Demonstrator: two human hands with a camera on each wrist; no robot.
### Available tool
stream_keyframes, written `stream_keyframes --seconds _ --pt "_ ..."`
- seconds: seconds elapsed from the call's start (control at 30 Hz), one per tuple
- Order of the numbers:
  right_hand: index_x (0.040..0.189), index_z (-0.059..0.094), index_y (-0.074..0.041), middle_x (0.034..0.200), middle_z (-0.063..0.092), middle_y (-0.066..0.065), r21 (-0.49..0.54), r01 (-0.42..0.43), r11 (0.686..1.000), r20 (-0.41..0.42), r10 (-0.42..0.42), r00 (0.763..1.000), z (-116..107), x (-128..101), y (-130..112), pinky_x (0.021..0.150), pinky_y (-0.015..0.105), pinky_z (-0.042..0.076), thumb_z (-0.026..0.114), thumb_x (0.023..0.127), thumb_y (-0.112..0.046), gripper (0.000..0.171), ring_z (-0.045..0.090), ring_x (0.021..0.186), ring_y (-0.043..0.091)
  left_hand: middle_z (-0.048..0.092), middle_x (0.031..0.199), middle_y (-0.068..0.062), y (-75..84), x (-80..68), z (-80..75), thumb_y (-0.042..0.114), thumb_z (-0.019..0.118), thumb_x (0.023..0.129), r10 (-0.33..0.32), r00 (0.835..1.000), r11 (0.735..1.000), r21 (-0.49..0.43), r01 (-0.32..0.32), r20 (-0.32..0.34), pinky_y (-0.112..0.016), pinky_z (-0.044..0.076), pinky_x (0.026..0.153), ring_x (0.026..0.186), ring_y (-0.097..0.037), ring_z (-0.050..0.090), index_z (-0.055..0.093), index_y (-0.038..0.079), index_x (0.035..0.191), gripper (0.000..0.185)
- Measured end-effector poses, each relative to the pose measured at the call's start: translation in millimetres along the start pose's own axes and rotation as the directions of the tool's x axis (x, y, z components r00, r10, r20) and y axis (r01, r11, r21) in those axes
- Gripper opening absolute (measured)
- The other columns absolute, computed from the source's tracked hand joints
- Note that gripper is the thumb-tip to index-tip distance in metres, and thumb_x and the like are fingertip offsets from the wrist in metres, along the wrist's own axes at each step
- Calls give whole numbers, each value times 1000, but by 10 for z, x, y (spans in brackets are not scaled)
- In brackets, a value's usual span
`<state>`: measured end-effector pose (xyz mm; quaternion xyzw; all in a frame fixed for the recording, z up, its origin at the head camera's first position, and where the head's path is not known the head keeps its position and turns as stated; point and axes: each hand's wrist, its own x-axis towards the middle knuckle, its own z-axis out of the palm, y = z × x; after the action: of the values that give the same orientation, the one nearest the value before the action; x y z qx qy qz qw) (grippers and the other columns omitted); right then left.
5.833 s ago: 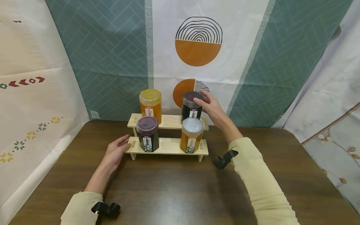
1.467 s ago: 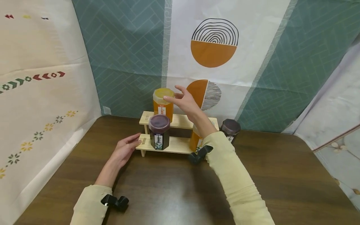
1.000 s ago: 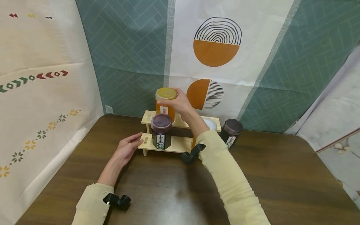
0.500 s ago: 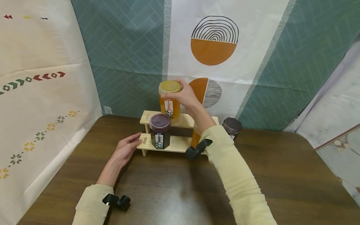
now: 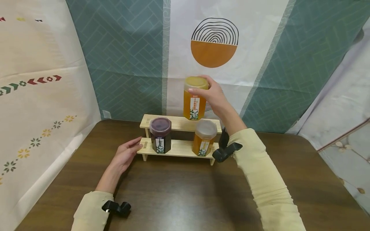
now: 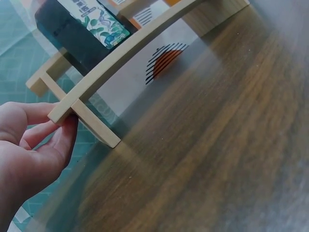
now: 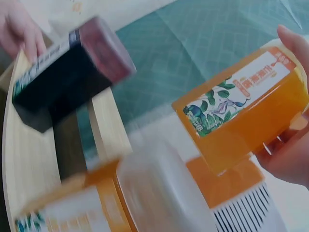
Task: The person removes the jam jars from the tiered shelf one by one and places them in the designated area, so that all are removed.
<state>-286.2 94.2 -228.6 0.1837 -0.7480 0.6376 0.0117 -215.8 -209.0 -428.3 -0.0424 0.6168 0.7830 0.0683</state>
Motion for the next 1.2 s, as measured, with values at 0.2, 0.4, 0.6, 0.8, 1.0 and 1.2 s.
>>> stream_keyframes --seconds 0.2,0.4,0.6,0.8,1.0,1.2 --pt "124 43 -11 108 53 10 -13 39 999 -2 -39 999 -364 -130 38 87 38 38 70 78 -17 54 49 95 25 27 141 -20 3 -6 -10 3 54 89 13 1000 1000 -12 -13 10 -17 40 86 109 -9 45 29 -5 138 56" --pt "128 42 -11 107 51 9 -41 37 998 -10 -38 999 -733 -245 89 87 37 37 70 79 -14 57 50 94 24 29 140 -21 -22 0 -13 2 55 88 32 1000 999 -28 -32 0 -18 41 85 106 -8 47 30 -6 137 56" --pt "129 41 -9 105 50 9 -7 28 1000 -18 -28 999 -1120 -414 251 78 27 42 67 80 -5 55 50 89 20 26 141 -22 -16 1 7 2 52 90 7 1000 1000 -14 -7 14 -17 39 87 110 -8 45 27 -5 139 55" --pt "126 43 -8 102 50 9 114 75 991 22 -78 997 -1447 -611 421 72 24 46 60 81 5 50 49 86 19 26 141 -20 -13 2 19 2 52 91 2 1000 1000 -5 -2 10 -16 37 88 114 -11 40 26 -5 139 56" --pt "125 43 -10 102 51 7 131 42 991 28 -47 999 -1722 -761 504 72 22 45 57 82 9 49 49 86 16 27 139 -23 -43 14 8 2 53 90 39 999 999 -15 -39 21 -17 38 88 112 -7 43 26 -8 138 55" --pt "125 41 -12 102 52 3 8 -28 1000 27 27 999 -1939 -902 630 72 21 46 59 80 11 54 51 86 14 27 139 -23 -41 15 6 3 53 90 48 999 999 -3 -48 25 -17 39 87 109 -5 45 26 -8 138 55"
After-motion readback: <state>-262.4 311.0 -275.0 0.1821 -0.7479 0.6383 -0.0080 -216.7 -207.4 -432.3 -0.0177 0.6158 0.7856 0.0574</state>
